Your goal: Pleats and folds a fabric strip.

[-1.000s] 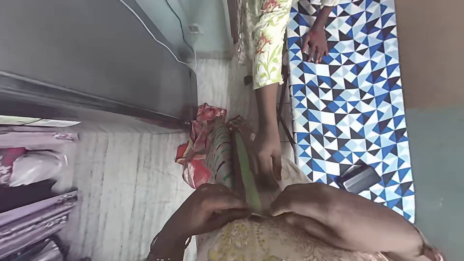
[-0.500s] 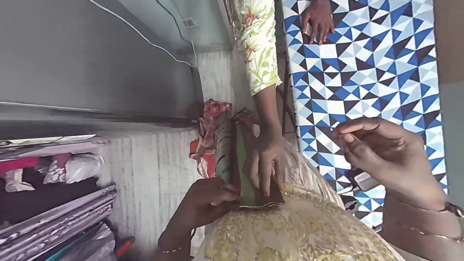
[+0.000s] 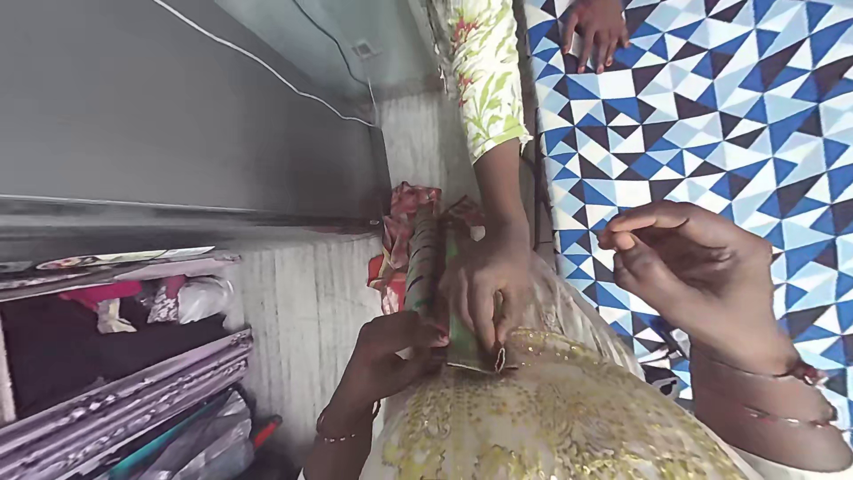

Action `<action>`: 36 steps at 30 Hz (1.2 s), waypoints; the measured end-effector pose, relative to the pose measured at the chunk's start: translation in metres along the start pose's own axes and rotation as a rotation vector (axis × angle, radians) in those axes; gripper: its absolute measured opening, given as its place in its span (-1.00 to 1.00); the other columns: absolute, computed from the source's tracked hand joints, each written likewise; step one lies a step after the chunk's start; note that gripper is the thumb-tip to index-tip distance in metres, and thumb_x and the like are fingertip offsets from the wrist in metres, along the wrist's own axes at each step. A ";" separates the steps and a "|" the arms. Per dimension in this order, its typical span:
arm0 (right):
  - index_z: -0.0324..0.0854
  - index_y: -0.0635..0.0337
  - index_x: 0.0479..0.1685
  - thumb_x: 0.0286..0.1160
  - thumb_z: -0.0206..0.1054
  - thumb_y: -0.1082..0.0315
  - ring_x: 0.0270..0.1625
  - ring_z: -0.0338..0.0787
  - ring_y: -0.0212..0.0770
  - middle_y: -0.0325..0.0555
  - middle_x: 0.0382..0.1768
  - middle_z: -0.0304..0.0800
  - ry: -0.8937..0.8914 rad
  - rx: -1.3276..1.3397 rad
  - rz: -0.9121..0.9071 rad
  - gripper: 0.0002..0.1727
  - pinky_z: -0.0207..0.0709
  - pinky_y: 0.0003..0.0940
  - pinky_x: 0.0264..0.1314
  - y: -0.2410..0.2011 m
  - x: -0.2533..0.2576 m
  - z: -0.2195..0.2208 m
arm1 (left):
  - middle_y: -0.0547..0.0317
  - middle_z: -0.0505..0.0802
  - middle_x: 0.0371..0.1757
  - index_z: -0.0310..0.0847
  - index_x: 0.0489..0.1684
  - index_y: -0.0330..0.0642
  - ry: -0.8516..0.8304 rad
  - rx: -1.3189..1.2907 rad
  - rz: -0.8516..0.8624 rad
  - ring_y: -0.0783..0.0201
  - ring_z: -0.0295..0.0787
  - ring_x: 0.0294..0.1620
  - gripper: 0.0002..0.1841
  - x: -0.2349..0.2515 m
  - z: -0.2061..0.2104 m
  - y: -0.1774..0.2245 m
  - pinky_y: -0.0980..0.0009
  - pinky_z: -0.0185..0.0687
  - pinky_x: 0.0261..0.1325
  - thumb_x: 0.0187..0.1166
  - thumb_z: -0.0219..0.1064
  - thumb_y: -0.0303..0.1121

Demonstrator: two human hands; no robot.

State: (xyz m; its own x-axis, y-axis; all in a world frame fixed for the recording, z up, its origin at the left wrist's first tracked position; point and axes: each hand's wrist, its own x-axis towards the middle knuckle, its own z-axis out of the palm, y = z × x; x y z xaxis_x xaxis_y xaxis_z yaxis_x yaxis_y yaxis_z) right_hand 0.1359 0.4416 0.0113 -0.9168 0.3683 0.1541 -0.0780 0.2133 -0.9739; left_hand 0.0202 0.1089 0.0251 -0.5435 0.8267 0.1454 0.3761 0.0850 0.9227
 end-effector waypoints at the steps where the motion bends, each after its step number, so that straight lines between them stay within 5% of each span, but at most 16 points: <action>1: 0.71 -0.11 0.03 0.56 0.31 0.25 -0.27 0.70 -0.67 -0.58 -0.15 0.78 0.007 -0.003 -0.012 -0.83 0.65 -0.70 -0.25 -0.001 0.000 0.000 | 0.36 0.89 -0.05 0.72 -0.07 -0.08 0.002 -0.006 -0.002 0.61 0.79 0.07 -0.91 0.001 0.000 0.000 0.63 0.69 0.22 0.63 0.41 -0.33; 19: 0.72 0.13 -0.04 0.64 0.27 0.27 -0.22 0.71 -0.61 -0.36 -0.22 0.79 0.115 -0.086 -0.116 -0.83 0.65 -0.63 -0.12 -0.027 -0.018 0.051 | 0.41 0.90 -0.03 0.78 -0.09 -0.06 -0.079 -0.100 0.137 0.66 0.78 0.09 -0.85 0.022 -0.027 -0.029 0.67 0.70 0.19 0.64 0.39 -0.22; 28: 0.82 0.17 0.03 0.64 0.36 0.08 0.17 0.74 -0.43 -0.11 0.02 0.83 -0.237 -0.194 -0.188 -0.66 0.62 -0.55 0.26 -0.056 -0.020 0.066 | 0.30 0.93 -0.04 0.81 -0.07 -0.16 -0.169 -0.183 0.209 0.60 0.81 0.08 -0.82 0.029 -0.038 -0.039 0.63 0.72 0.20 0.67 0.37 -0.27; 36: 0.80 0.12 -0.10 0.62 0.37 0.02 0.09 0.73 -0.31 -0.10 -0.09 0.79 -0.319 -0.419 -0.198 -0.66 0.58 -0.49 0.21 -0.067 -0.025 0.081 | 0.25 0.93 -0.05 0.77 -0.03 -0.21 -0.216 -0.205 0.252 0.63 0.81 0.08 -0.81 0.035 -0.044 -0.043 0.66 0.68 0.22 0.69 0.34 -0.29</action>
State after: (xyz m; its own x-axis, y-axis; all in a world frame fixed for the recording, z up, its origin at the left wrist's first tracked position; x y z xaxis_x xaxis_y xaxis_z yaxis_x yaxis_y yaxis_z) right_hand 0.1323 0.3450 0.0595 -0.9786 0.0069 0.2055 -0.1577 0.6159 -0.7719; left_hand -0.0484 0.1095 0.0062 -0.2743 0.9073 0.3186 0.3084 -0.2309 0.9228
